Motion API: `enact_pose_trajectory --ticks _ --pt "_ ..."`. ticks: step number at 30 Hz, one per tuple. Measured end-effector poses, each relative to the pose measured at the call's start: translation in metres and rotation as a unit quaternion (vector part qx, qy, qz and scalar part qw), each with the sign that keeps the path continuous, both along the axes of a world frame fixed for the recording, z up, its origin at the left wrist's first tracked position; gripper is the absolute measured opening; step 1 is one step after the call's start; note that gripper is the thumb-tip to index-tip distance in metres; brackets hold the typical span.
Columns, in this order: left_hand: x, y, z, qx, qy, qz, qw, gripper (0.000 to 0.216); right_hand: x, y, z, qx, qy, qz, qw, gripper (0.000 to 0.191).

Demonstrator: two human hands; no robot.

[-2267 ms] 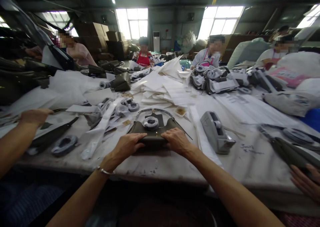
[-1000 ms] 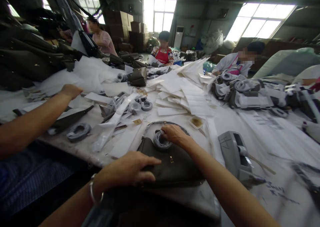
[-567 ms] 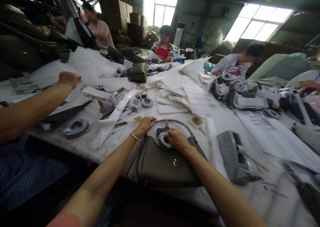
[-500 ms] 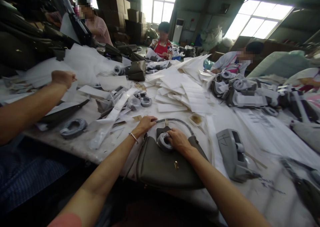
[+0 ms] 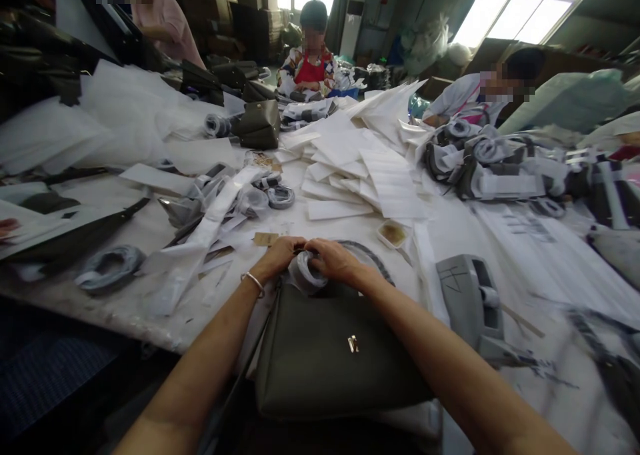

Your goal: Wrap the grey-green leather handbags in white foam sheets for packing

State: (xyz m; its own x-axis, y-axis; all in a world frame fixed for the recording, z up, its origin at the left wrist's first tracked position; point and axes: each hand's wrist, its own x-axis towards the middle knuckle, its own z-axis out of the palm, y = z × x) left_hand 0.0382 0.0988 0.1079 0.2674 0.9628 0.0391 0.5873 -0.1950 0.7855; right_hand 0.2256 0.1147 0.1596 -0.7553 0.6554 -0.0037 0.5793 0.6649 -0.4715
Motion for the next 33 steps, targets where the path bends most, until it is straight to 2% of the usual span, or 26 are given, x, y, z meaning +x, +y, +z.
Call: enact_pose_trajectory --ticks 4,9,11,14,19,27,33 --pt "-0.010 0.001 0.000 -0.016 0.037 0.085 0.996 0.027 0.012 0.003 -0.007 -0.004 -0.071 0.018 0.997 0.030" --pt "-0.022 -0.001 0.002 -0.019 0.072 0.160 0.984 0.025 0.031 -0.003 0.008 -0.017 -0.135 -0.006 0.991 0.023" --pt "-0.019 -0.003 0.004 -0.001 0.062 0.155 0.986 0.024 0.033 -0.003 0.011 -0.013 -0.144 -0.025 0.989 0.022" --pt "-0.005 -0.005 0.004 0.024 0.028 0.109 0.993 0.026 0.030 0.000 0.007 0.001 -0.142 -0.049 0.989 0.024" --pt "0.017 -0.008 -0.004 0.044 0.017 0.038 0.998 0.036 0.019 0.007 -0.002 0.066 -0.185 -0.115 0.974 0.026" --pt "0.018 -0.013 0.000 0.050 0.064 0.027 0.996 0.047 0.026 0.015 -0.006 0.110 -0.199 -0.179 0.957 0.017" --pt "0.017 -0.007 0.008 0.038 0.096 0.037 0.994 0.044 0.019 0.028 -0.018 0.104 -0.131 -0.205 0.964 0.020"
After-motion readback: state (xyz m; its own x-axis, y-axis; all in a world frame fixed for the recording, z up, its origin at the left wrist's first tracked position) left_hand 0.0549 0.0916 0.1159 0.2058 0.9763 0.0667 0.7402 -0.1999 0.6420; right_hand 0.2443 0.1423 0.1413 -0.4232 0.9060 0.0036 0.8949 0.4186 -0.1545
